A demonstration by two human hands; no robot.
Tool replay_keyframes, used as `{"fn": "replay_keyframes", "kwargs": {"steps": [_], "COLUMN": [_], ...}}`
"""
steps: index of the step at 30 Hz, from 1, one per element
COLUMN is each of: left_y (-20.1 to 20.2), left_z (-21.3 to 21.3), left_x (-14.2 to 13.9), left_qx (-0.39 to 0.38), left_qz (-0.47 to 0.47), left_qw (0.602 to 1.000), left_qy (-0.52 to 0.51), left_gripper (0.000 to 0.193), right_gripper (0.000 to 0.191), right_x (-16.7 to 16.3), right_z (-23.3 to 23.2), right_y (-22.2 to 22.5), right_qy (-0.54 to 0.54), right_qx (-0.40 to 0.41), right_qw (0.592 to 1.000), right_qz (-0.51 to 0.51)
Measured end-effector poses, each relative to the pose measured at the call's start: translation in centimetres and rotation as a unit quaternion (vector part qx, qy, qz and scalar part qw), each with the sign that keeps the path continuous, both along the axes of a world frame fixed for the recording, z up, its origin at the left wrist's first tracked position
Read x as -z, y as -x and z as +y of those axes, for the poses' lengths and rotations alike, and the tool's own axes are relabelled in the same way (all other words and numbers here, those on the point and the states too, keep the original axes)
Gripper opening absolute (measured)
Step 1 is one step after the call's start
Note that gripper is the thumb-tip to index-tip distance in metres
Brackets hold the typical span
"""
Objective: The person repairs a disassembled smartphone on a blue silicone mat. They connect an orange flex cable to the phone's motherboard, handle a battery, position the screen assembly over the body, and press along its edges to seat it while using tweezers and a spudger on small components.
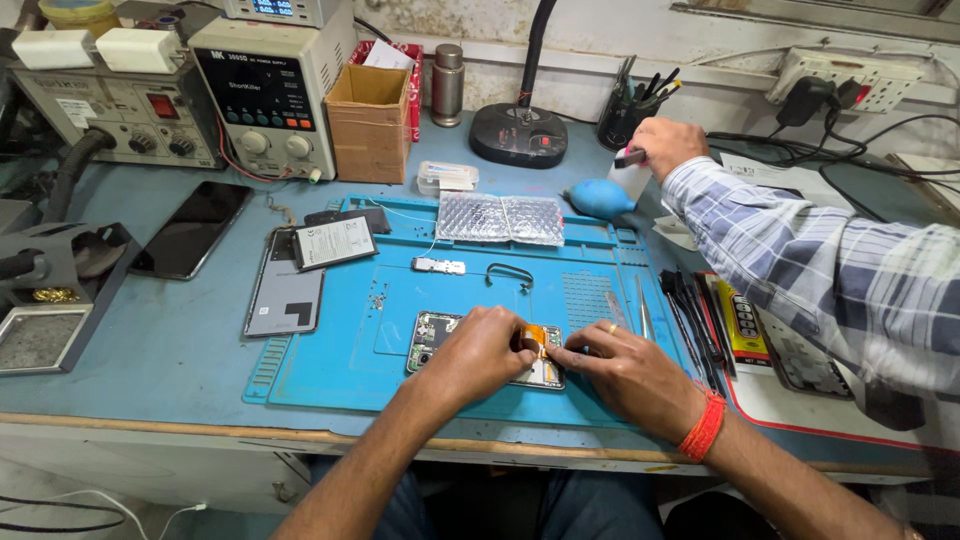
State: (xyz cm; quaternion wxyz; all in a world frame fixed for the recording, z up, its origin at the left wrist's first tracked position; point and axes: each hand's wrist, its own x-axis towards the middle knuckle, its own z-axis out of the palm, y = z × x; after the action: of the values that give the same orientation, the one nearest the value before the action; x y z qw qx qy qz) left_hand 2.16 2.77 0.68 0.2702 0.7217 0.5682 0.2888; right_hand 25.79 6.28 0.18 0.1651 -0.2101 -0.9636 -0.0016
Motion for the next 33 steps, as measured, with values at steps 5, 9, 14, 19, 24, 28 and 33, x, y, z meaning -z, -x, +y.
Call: {"fn": "replay_keyframes", "kwargs": {"steps": [5, 9, 14, 19, 24, 28, 33], "left_y": [0.0, -0.1, -0.4, -0.4, -0.4, -0.2, 0.0], "left_z": [-0.2, -0.2, -0.4, -0.6, -0.6, -0.7, -0.7], "left_x": [0.0, 0.0, 0.6, 0.9, 0.9, 0.8, 0.7], "left_qx": [0.003, 0.003, 0.019, 0.024, 0.027, 0.02, 0.019], "left_qz": [-0.015, -0.019, -0.037, -0.04, -0.038, -0.047, -0.057], "left_qw": [1.0, 1.0, 0.999, 0.998, 0.998, 0.998, 0.998], "left_qy": [0.007, 0.006, -0.021, -0.037, -0.039, -0.033, -0.026], "left_gripper": [0.023, 0.024, 0.022, 0.024, 0.023, 0.023, 0.022], "right_gripper": [0.047, 0.048, 0.052, 0.051, 0.05, 0.051, 0.051], "right_x": [-0.1, -0.1, 0.0, 0.0, 0.0, -0.3, -1.2], "right_z": [0.3, 0.4, 0.3, 0.1, 0.0, 0.3, 0.9], "right_y": [-0.1, -0.1, -0.3, -0.4, -0.3, -0.2, 0.0], "right_qy": [-0.052, -0.049, 0.002, 0.037, 0.027, 0.011, -0.01], "right_qx": [-0.027, -0.03, -0.021, -0.003, -0.004, -0.018, -0.033], "right_qw": [0.998, 0.998, 0.999, 0.998, 0.999, 0.999, 0.999], "right_qz": [-0.019, -0.02, 0.035, 0.041, 0.035, 0.029, -0.021]}}
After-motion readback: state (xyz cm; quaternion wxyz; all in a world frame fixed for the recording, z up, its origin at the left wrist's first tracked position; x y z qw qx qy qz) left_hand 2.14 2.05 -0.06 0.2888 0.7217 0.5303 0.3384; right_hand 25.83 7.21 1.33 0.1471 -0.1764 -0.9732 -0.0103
